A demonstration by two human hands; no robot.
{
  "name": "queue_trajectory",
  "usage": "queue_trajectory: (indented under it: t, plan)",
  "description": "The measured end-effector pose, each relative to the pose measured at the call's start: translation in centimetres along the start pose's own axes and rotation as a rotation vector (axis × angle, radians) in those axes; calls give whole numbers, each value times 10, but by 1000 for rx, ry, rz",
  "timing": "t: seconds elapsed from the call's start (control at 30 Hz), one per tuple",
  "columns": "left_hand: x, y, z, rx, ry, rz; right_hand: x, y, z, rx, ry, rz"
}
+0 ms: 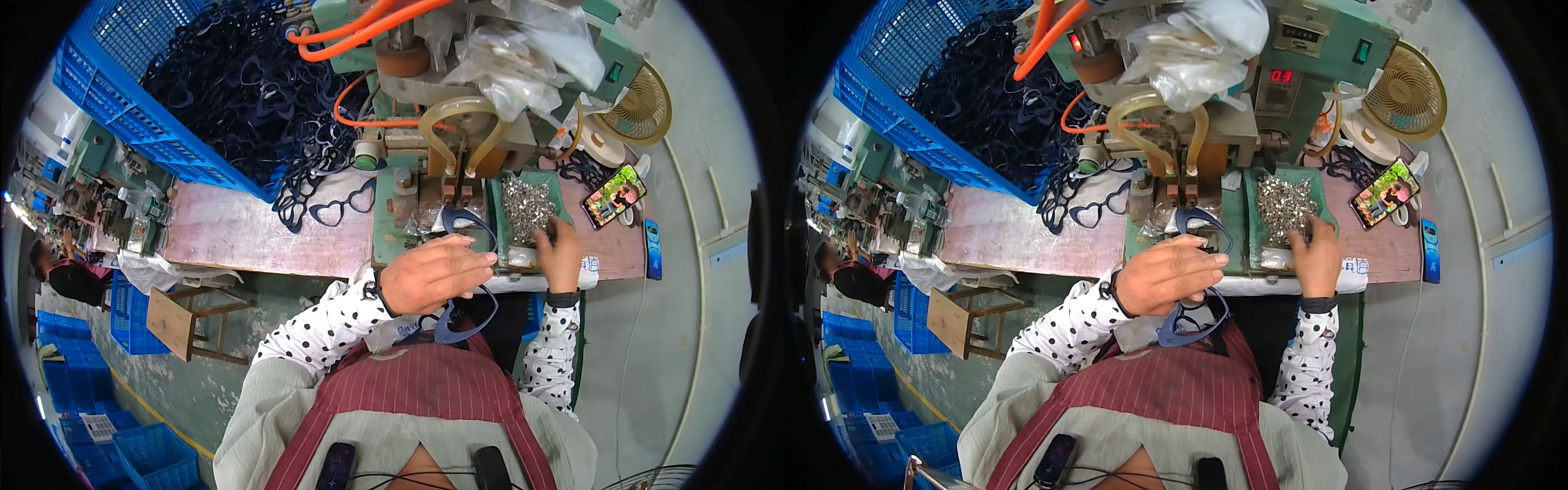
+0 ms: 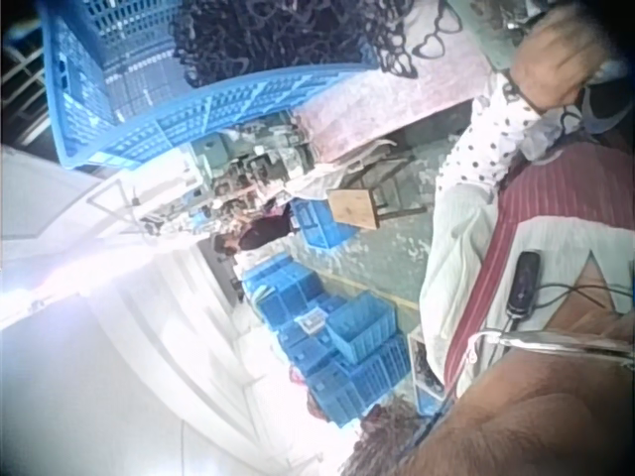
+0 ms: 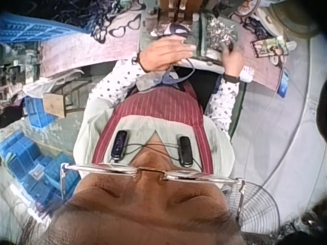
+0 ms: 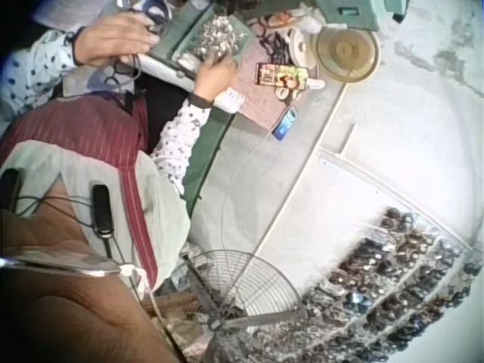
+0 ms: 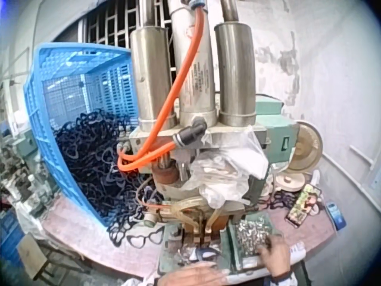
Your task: The person repeatedly picks up dark plastic eyeglass frames from a blue basket and places them into a small press machine on the workbench. They then remove the frames and place them on the table, continuing the cycle.
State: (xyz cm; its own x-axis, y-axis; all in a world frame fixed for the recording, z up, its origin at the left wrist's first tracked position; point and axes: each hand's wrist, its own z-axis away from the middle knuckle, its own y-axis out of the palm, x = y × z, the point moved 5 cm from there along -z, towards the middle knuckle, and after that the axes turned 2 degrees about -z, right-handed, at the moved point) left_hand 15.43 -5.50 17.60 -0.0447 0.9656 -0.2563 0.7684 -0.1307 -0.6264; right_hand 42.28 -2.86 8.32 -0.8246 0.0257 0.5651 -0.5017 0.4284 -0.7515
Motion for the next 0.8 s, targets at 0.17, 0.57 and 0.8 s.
queue_trajectory:
  t: [0.17,0.57,0.8]
  plan:
    - [-3,-1,3,0,-18,-7,1,27,-16,39,-29,168]
    - [106,-113,138,-469,-710,-816,-2,18,-9,-226,-84,-212]
    - [207,-175,146,-222,-1211,-1148,-15,27,-9,-241,67,-247]
